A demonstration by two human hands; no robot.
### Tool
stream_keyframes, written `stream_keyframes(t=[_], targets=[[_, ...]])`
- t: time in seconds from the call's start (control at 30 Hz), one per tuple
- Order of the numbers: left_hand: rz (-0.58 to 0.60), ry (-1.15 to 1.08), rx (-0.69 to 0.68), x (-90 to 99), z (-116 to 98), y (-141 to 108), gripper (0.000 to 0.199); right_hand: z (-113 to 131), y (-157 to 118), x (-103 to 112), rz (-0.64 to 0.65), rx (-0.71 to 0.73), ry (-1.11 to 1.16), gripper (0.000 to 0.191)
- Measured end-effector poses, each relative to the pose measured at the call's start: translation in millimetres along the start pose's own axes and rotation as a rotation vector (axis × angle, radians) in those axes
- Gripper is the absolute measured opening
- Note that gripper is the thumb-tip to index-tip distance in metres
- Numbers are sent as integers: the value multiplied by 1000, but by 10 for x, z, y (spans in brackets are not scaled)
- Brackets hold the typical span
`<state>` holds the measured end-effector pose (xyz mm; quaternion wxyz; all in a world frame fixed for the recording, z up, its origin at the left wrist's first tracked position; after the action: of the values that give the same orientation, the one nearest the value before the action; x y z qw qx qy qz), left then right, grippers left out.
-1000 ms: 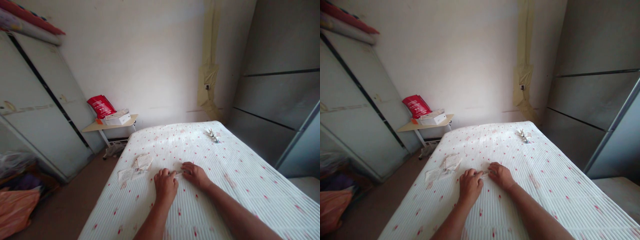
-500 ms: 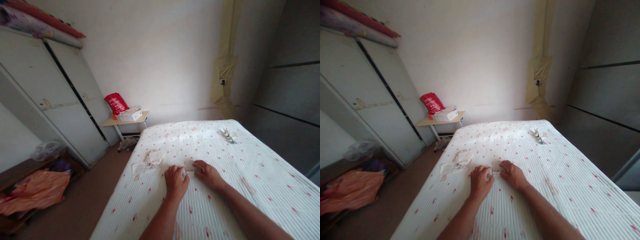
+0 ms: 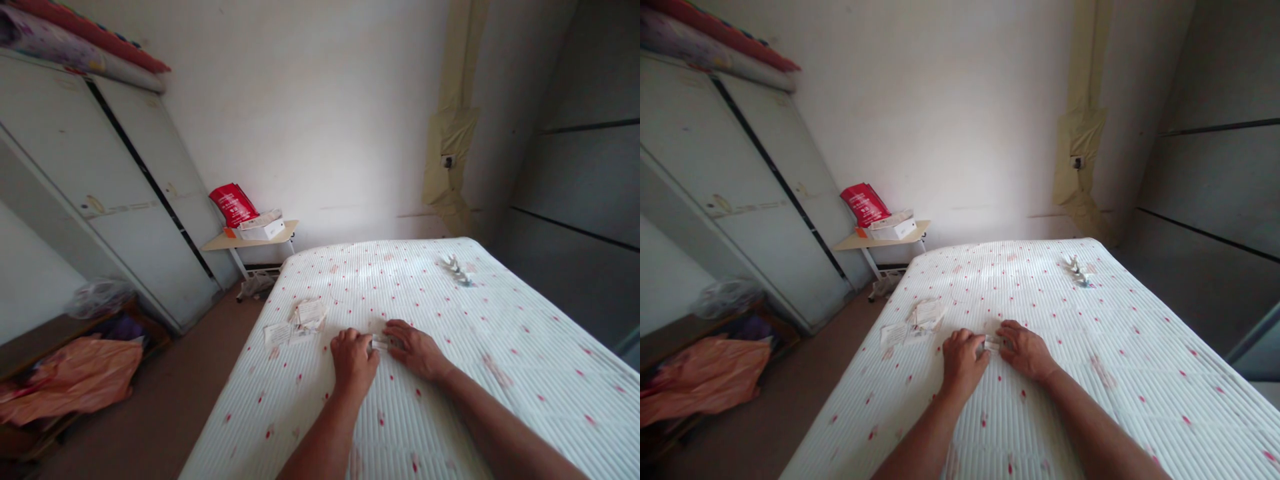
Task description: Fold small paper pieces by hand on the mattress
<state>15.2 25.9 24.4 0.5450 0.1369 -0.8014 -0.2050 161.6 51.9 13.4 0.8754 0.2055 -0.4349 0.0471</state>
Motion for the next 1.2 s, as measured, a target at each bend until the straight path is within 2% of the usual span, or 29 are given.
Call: stream_keyframes(t=[0.3, 0.63, 0.93, 1.07, 1.2], targets=[[-21, -41, -34, -7, -54, 8, 7, 53, -19, 40, 11, -1, 55, 39], [-31, -81, -46, 23, -65, 12, 5, 83, -19, 50, -3, 18, 44, 37], [-52, -128, -64, 18, -72, 4, 9, 139, -26, 67, -4, 46, 31, 21], [-99, -204, -77, 33, -72, 9, 9, 135, -25, 74, -28, 45, 114, 20], [-167, -397, -13, 79, -32, 29, 14, 130, -12, 49, -48, -26, 366, 20]])
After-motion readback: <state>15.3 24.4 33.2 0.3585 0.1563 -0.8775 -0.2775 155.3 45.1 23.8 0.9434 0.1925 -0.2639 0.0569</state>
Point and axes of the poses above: each hand's wrist, its own y-axis towards the middle knuckle, its own x-axis out of the back of the hand, z = x × y, the point moved 6 cm from there along y, towards the middle knuckle, and after that the axes turned 12 degrees about -z, right-handed, at the moved point
